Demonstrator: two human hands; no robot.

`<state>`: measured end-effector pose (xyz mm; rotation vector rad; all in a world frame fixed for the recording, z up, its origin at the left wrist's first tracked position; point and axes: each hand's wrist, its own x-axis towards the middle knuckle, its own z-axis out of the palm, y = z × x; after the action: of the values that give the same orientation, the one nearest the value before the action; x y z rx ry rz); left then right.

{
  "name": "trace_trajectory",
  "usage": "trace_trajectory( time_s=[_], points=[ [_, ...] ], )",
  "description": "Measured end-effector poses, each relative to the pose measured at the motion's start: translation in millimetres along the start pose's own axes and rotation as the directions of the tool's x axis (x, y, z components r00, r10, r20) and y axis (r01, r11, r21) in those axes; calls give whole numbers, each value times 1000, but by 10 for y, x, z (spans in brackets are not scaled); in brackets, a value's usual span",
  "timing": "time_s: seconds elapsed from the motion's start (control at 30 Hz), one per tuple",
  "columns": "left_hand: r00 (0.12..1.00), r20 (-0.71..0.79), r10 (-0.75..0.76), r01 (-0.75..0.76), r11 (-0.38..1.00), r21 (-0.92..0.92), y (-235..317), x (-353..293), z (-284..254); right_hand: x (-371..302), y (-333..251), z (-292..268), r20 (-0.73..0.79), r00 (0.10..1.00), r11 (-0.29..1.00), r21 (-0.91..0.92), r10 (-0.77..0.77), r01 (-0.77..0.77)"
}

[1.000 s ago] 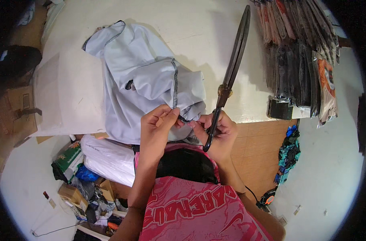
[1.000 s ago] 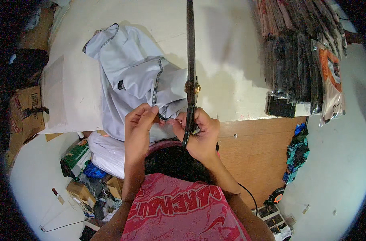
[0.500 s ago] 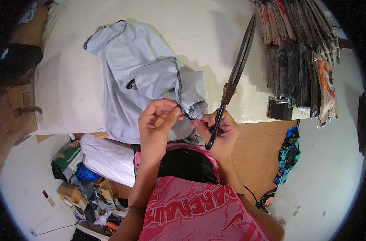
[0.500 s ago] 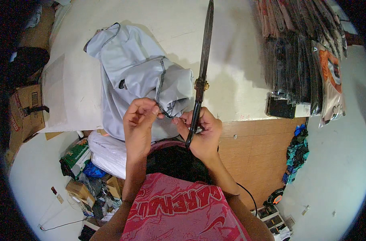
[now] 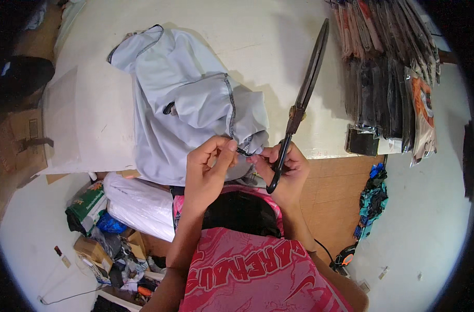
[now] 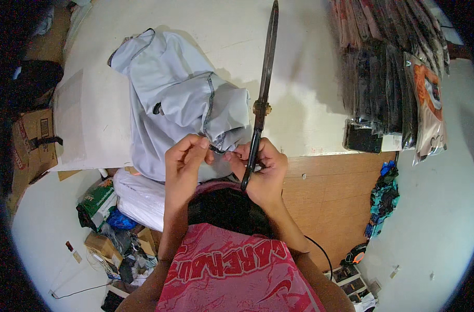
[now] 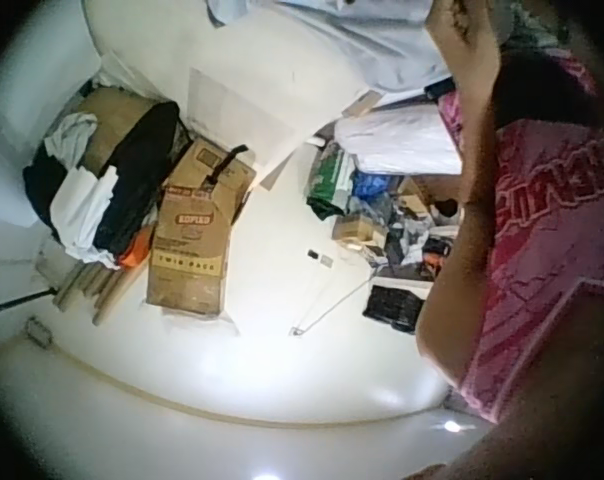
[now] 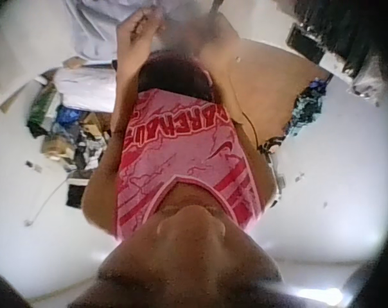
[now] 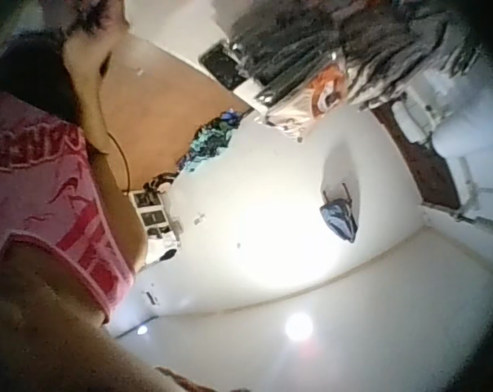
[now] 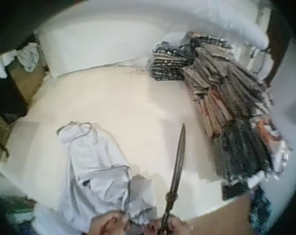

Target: Trimming loose threads and excess fabric from a garment using large tailor shears.

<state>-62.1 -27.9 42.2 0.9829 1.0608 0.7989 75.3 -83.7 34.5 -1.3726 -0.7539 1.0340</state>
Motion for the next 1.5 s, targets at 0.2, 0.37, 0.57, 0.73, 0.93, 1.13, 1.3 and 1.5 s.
trace_trajectory(
  time_s=[0.2,0.37,0.57,0.73,0.93,1.13,1.3,1.5],
  points=[
    [998,28,54,-53,998,-38,18,-20,-85,36,-27,5,21,1000,990,138,18,-21],
    [987,-113,118,-135,980,-149,-14,0,-216,47,-53,9,-3,999,984,173,35,-34],
    [997,-76,17,-26,991,-129,38,-4,-160,71,-23,-14,-23,1000,981,191,21,-16],
    [999,12,38,-39,996,80,-3,-11,-64,49,-29,-1,-8,1000,986,163,29,-27],
    [989,73,129,-136,986,101,-32,7,-107,61,-15,-29,-13,1000,984,177,28,-25],
    [979,149,138,-139,990,-2,-57,-2,-184,51,-90,-23,-48,990,981,148,132,-123],
    [979,103,175,-161,978,-133,-111,23,-148,57,-93,-27,-45,994,992,77,103,-100],
    [975,33,222,-217,970,-106,-72,42,-133,-22,-214,-128,-3,974,972,67,227,-226]
  ],
)
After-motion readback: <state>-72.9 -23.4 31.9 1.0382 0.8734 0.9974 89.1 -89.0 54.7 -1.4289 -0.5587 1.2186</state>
